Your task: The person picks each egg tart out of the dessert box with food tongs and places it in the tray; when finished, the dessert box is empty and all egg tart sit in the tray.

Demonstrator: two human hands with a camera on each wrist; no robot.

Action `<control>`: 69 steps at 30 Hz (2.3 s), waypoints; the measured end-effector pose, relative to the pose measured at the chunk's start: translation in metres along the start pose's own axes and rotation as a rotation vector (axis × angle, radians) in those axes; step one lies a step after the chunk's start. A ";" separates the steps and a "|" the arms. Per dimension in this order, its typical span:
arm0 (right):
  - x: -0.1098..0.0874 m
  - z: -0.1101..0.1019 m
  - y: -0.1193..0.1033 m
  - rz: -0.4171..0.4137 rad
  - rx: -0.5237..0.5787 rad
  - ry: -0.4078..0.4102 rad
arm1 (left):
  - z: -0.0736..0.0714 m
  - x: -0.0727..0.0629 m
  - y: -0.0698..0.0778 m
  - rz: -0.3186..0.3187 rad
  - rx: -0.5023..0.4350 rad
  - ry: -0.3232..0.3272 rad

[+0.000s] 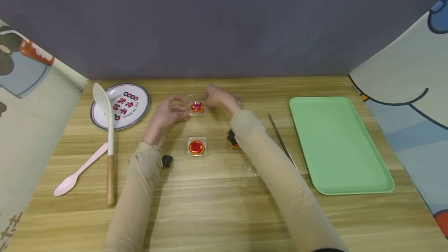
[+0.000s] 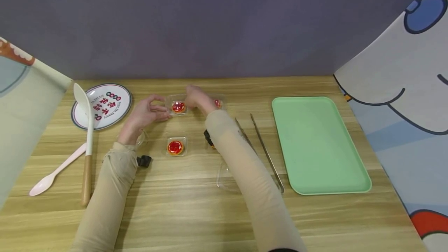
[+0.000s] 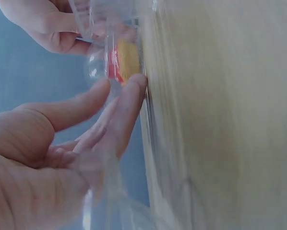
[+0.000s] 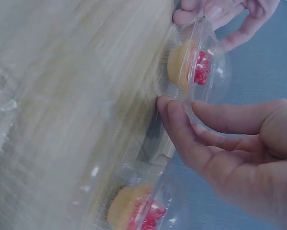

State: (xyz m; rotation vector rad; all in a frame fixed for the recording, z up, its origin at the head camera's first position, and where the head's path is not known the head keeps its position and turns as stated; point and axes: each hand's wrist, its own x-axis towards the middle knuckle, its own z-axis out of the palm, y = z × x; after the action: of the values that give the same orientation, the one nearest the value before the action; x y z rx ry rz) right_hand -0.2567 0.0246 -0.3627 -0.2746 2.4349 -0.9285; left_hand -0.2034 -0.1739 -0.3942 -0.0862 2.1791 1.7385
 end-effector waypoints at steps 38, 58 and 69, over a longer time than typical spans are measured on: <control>0.014 0.000 0.008 0.054 0.433 -0.022 | -0.006 0.000 -0.004 -0.027 -0.165 -0.020; 0.011 -0.002 0.007 0.080 0.460 -0.012 | -0.003 0.001 -0.005 -0.013 -0.146 0.015; 0.011 -0.001 0.005 0.013 0.337 0.005 | -0.004 -0.002 -0.003 -0.010 -0.131 0.014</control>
State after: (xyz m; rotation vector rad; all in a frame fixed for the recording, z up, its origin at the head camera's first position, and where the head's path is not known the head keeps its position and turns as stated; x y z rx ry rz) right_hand -0.2670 0.0253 -0.3701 -0.1341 2.2333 -1.3111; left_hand -0.2019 -0.1789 -0.3962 -0.1412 2.0694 1.8788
